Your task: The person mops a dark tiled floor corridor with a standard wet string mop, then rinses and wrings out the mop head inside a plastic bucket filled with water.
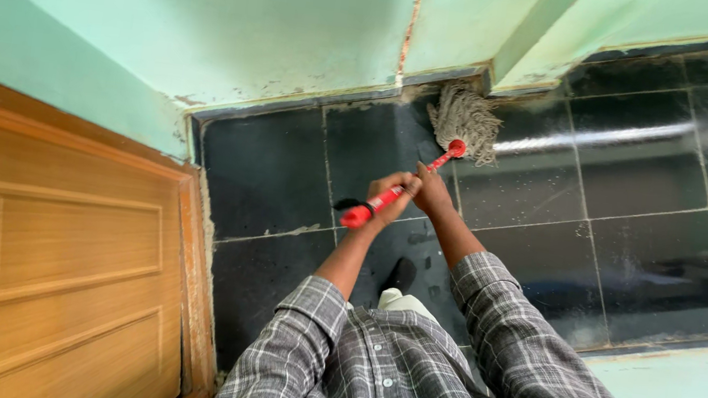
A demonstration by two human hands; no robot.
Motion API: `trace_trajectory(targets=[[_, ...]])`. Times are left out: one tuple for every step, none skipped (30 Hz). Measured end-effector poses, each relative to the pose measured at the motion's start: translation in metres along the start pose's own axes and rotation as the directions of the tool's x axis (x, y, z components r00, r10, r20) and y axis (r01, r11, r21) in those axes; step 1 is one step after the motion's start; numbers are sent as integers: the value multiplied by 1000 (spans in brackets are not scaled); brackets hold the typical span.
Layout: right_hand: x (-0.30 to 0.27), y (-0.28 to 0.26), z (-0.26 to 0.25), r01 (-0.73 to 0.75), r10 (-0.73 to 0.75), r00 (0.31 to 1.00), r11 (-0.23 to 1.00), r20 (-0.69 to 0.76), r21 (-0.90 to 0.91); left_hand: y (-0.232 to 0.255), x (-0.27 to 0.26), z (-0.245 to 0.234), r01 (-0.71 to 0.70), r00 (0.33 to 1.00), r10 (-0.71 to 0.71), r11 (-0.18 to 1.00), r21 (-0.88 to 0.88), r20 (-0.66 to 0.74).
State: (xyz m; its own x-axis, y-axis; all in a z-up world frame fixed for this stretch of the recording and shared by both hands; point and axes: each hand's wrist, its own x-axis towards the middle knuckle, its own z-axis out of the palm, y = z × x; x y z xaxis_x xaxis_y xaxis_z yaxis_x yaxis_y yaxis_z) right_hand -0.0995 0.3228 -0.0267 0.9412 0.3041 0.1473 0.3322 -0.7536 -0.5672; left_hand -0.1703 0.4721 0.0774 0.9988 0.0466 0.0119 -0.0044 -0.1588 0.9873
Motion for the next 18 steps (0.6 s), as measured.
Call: trace_trajectory(targets=[[-1,-5,7,-86,84,992,996,93,15,10,-8,-6,-40,999,40,997,59,-3],[-1,-9,12,-172,165,969,985,186,20,18,-12,-14,-95,994,97,995,32,-41],[-1,-14,21,-256,241,929,966,280,18,24,-17,-23,-152,985,152,988,9,-80],[1,-23,33,-177,163,940,984,300,21,29,-23,-32,-209,971,206,978,-10,-119],[5,-31,45,-97,85,944,995,319,22,31,-27,-42,-214,968,213,977,8,-132],[7,-38,55,-15,6,942,1000,337,25,32,-32,-55,-219,965,221,975,26,-144],[9,-47,65,1,-25,957,996,289,85,32,-38,-67,-224,960,229,973,48,-162],[10,-58,76,19,-53,970,989,238,145,33,-44,-75,-230,950,242,970,81,-196],[14,-72,88,44,-83,979,977,184,210,32,-48,-88,-236,938,259,964,121,-232],[18,-84,96,74,-123,964,975,236,208,31,-54,-99,-240,923,277,957,162,-266],[22,-96,102,103,-161,945,973,284,207,30,-59,-110,-240,910,289,952,188,-299],[25,-110,107,133,-198,923,969,331,207,30,-66,-120,-240,895,301,947,214,-330],[24,-123,110,166,-220,902,971,372,172,29,-71,-127,-242,880,314,942,232,-356],[23,-138,112,200,-240,879,970,412,138,29,-77,-137,-192,893,273,950,246,-358],[24,-151,112,235,-257,855,966,451,104,30,-82,-148,-143,904,233,955,259,-359],[27,-164,113,205,-227,859,974,459,97,31,-86,-158,-94,913,192,958,270,-361],[26,-176,116,172,-194,861,981,469,89,32,-89,-166,-84,912,175,964,251,-370],[25,-183,120,139,-161,863,987,480,80,33,-87,-174,-73,912,159,970,231,-378]])
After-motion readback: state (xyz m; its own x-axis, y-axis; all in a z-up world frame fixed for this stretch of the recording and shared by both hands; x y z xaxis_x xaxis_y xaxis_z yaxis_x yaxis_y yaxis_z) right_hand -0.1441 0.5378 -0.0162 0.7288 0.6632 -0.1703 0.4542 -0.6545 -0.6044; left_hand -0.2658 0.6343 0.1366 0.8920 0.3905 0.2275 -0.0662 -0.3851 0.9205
